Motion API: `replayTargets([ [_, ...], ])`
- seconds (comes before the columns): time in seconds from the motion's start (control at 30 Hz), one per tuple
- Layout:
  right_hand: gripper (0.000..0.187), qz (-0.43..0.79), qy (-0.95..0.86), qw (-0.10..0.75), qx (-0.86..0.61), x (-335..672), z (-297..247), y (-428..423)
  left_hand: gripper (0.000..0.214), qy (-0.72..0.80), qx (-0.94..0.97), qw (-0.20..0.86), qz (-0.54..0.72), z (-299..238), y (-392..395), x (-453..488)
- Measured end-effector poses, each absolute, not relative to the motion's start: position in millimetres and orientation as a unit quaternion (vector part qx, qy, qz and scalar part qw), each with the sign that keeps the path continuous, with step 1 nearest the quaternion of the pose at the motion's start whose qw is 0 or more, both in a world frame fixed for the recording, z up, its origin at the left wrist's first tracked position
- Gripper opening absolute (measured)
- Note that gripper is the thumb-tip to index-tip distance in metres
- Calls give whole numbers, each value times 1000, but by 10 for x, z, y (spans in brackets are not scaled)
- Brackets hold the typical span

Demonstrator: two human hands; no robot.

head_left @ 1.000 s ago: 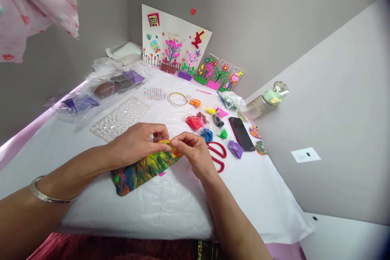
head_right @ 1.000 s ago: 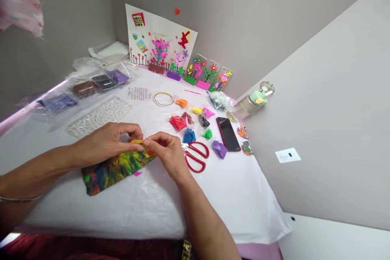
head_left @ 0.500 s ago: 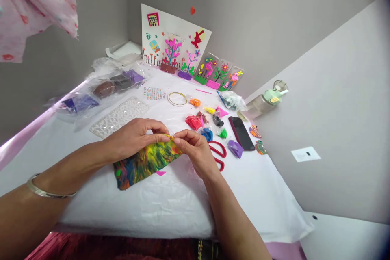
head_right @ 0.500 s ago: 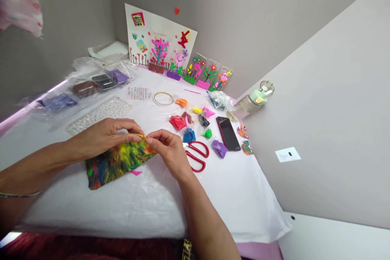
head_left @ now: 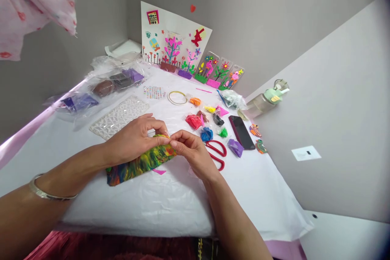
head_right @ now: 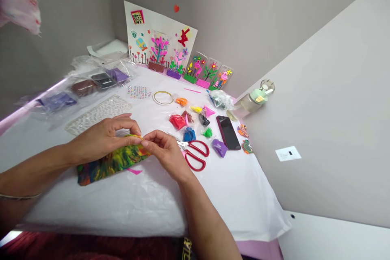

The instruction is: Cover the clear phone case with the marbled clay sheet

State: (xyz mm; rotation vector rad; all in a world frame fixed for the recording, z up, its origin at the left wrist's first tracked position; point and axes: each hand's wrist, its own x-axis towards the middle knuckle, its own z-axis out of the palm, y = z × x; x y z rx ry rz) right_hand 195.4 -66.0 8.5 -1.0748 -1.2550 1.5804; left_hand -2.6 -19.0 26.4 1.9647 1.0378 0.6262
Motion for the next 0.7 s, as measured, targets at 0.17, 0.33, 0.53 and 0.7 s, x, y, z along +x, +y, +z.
replayTargets([
  [0.17,20,642,-485,419,-421,1945,95,-657,32,398,790,392,255,246,-179,-48],
  [0.33,21,638,-473,428,-431,1934,90,-663,35,394,787,408,244,243,-156,-52],
  [0.53,21,626,-482,434,-433,1914,82,-678,25,402,784,394,261,220,-189,-5],
  [0.7,21,627,-480,434,-434,1913,71,-673,28,406,783,386,270,237,-220,6],
])
